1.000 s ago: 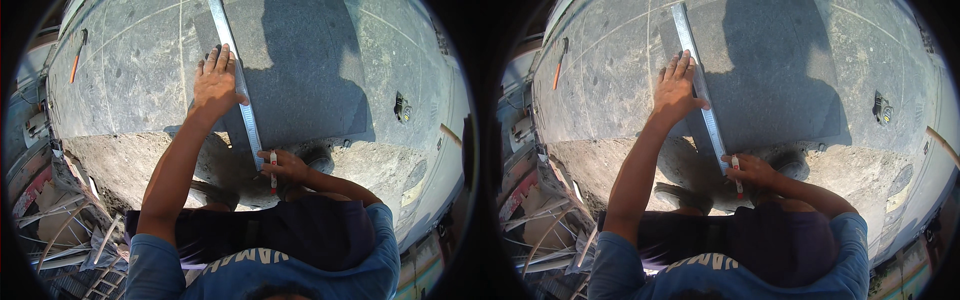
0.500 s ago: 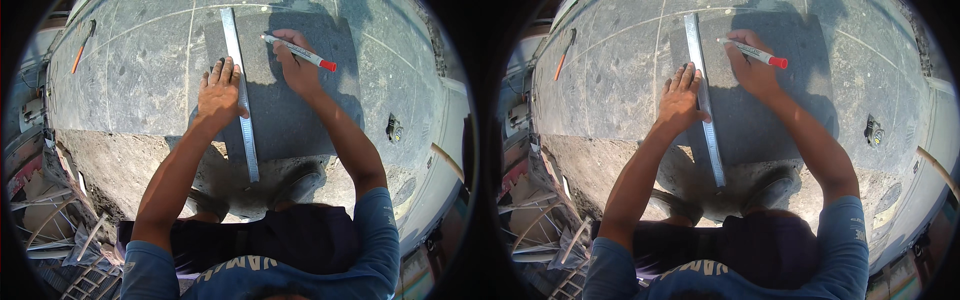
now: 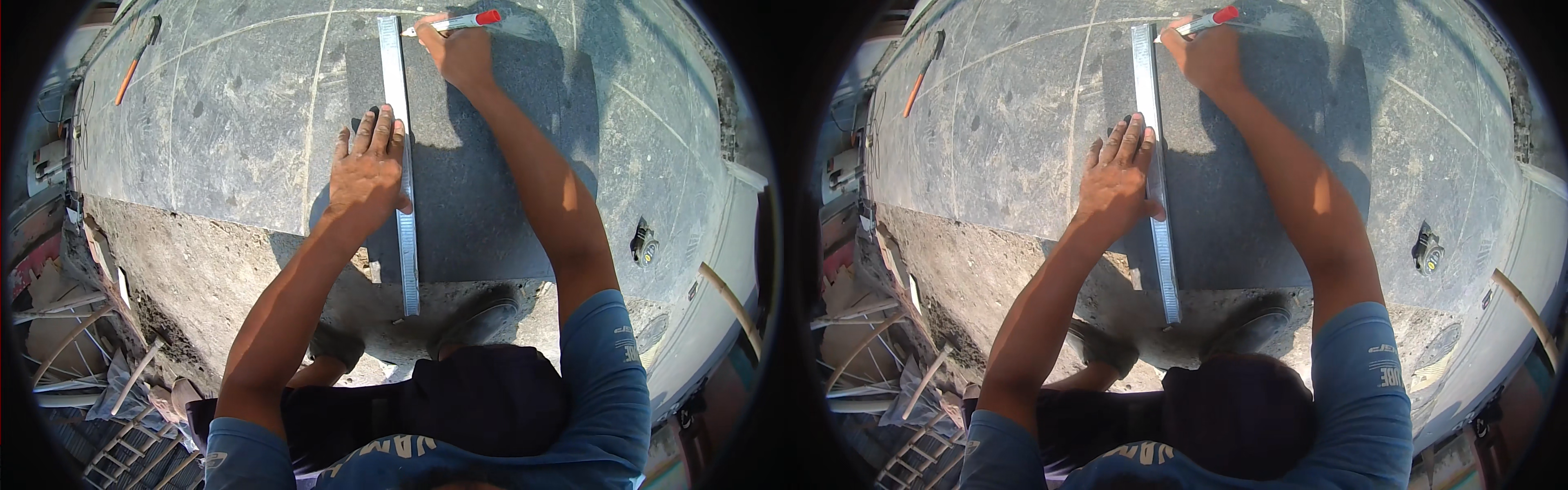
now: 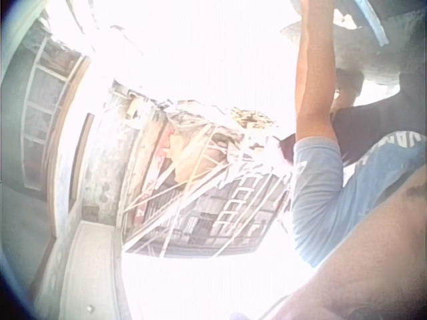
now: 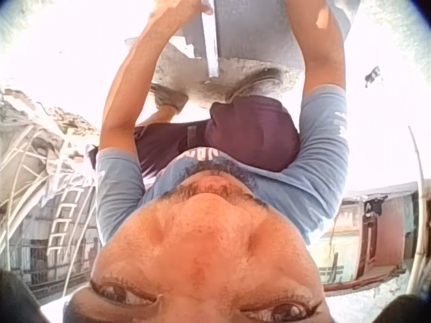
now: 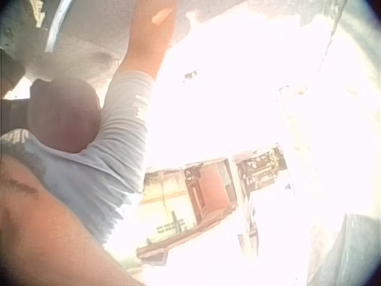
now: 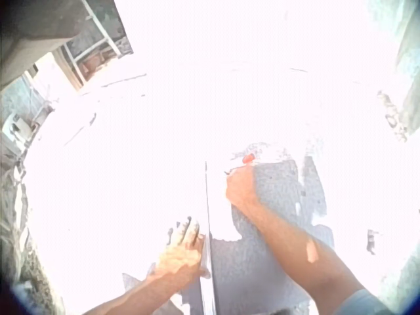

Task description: The person measures a tile with a measuring tape and marks guide lines on its surface using a metal straight edge and a marker.

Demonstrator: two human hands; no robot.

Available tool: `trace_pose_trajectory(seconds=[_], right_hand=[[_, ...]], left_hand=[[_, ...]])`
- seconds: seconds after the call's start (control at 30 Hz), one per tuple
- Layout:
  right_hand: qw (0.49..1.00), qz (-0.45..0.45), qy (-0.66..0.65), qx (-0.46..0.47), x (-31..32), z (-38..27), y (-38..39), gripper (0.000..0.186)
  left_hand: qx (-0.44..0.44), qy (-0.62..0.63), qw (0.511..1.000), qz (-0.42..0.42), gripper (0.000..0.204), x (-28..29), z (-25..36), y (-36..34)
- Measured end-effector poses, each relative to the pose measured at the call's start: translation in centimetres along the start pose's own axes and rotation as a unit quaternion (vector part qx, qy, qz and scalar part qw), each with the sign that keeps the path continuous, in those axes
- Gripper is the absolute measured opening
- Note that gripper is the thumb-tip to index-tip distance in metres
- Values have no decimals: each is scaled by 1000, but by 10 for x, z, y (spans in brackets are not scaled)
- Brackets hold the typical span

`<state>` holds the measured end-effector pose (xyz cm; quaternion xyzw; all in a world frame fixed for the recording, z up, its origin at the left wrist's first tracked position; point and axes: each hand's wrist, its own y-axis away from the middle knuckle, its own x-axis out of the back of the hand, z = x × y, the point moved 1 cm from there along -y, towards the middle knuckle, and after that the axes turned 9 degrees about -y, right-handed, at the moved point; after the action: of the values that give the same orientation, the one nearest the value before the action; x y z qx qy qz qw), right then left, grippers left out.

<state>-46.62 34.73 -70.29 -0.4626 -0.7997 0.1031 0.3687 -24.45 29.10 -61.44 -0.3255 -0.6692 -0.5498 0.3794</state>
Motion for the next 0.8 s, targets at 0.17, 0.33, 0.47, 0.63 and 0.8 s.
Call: trace_pose_trajectory(seconds=[0.17,0.33,0.47,0.63,0.8], right_hand=[[976,21,152,157,2,8,6,8],[987,23,91,128,-3,11,6,8],[992,43,39,108,-4,10,6,12],[996,5,-69,-59,0,-4,9,21],[987,-3,-114,-111,9,-25,18,24]], left_hand=[[-10,-4,1000,5,121,-4,4,-3],[-15,-6,1000,16,121,-3,4,-3],[-17,-6,1000,11,121,-1,4,-3],[-23,-10,1000,16,120,-2,2,-3],[-23,-9,1000,18,119,-1,3,-3]])
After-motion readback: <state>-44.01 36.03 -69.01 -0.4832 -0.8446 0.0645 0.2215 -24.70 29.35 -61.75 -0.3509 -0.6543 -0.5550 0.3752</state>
